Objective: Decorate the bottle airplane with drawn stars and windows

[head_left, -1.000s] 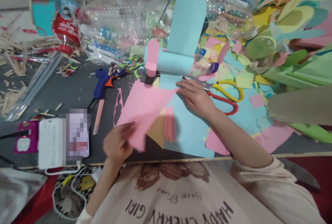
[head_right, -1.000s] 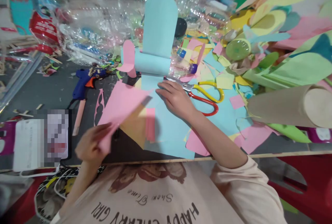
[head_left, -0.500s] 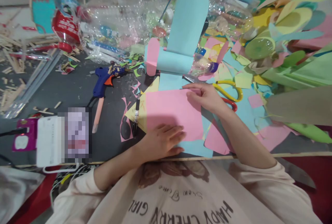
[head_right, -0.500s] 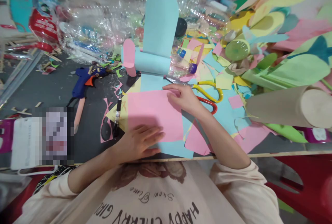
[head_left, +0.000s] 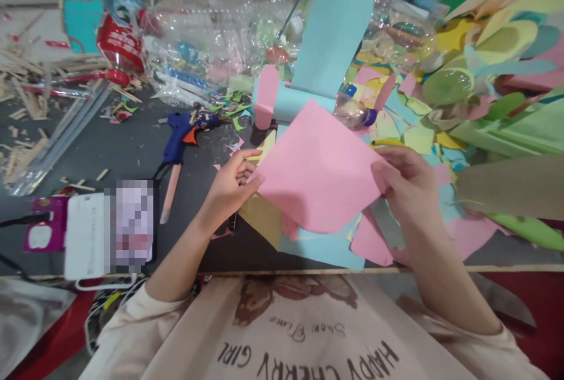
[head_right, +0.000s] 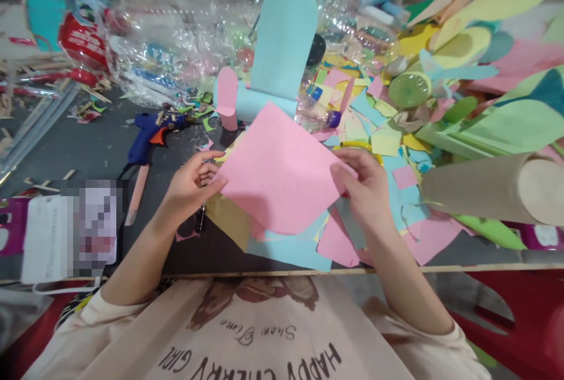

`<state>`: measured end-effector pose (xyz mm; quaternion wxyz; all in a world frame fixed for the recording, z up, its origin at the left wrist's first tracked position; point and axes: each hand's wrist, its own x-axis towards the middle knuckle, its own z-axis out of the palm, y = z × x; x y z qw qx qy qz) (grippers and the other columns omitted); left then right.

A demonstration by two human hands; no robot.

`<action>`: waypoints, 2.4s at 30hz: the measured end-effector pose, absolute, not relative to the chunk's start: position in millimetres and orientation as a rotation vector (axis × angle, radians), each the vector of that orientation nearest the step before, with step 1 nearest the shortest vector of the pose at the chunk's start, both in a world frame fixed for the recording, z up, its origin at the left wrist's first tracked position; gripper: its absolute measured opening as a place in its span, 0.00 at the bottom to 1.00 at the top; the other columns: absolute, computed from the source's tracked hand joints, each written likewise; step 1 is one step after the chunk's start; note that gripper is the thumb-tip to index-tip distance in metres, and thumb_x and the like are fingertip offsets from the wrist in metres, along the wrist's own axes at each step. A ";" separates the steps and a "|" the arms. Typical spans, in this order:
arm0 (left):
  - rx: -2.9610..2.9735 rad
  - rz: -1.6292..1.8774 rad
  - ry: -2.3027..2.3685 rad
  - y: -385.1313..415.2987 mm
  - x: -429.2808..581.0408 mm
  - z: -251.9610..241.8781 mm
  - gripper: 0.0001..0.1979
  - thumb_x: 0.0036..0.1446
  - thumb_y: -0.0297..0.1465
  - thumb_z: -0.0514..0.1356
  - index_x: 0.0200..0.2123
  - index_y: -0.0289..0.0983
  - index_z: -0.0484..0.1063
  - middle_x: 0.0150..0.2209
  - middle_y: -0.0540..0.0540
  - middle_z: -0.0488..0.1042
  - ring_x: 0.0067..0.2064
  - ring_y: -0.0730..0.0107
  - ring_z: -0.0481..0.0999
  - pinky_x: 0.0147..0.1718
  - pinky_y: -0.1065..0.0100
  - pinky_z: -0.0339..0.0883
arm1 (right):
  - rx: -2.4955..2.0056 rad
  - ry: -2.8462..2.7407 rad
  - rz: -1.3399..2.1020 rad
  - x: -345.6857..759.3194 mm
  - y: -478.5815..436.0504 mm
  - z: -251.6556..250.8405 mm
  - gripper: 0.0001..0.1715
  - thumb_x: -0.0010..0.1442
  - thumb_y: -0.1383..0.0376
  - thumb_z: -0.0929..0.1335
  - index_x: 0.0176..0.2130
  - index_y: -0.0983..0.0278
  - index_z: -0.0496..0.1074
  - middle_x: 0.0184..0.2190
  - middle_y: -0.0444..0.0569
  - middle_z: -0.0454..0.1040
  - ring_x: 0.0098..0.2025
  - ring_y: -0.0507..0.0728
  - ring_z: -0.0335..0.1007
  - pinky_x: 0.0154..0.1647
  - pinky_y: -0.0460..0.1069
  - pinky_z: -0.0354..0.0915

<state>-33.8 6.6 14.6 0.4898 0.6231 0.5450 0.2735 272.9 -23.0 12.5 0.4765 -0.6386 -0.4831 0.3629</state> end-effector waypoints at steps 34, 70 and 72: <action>2.113 0.612 1.322 15.1 -11.0 -3.1 0.08 0.60 0.23 0.56 0.38 0.36 0.75 0.35 0.49 0.80 0.37 0.71 0.76 0.40 0.71 0.68 | -1.277 -2.495 0.189 200.2 -11.2 -14.2 0.26 0.69 0.56 0.61 0.58 0.69 0.68 0.58 0.62 0.71 0.62 0.65 0.64 0.64 0.64 0.59; 2.795 0.654 1.187 -54.8 8.0 -12.9 0.17 0.66 0.33 0.56 0.53 0.28 0.68 0.50 0.32 0.76 0.56 0.55 0.74 0.59 0.56 0.65 | -1.329 -2.573 -0.058 199.1 -49.9 -27.3 0.32 0.71 0.54 0.55 0.65 0.66 0.61 0.61 0.54 0.70 0.64 0.61 0.59 0.67 0.57 0.46; 2.781 0.616 1.243 -55.1 9.4 -13.9 0.21 0.67 0.34 0.55 0.55 0.24 0.65 0.54 0.28 0.74 0.60 0.51 0.71 0.59 0.54 0.66 | -1.320 -2.558 -0.081 198.6 -50.1 -27.0 0.30 0.70 0.55 0.56 0.63 0.66 0.65 0.60 0.54 0.72 0.63 0.61 0.61 0.66 0.56 0.48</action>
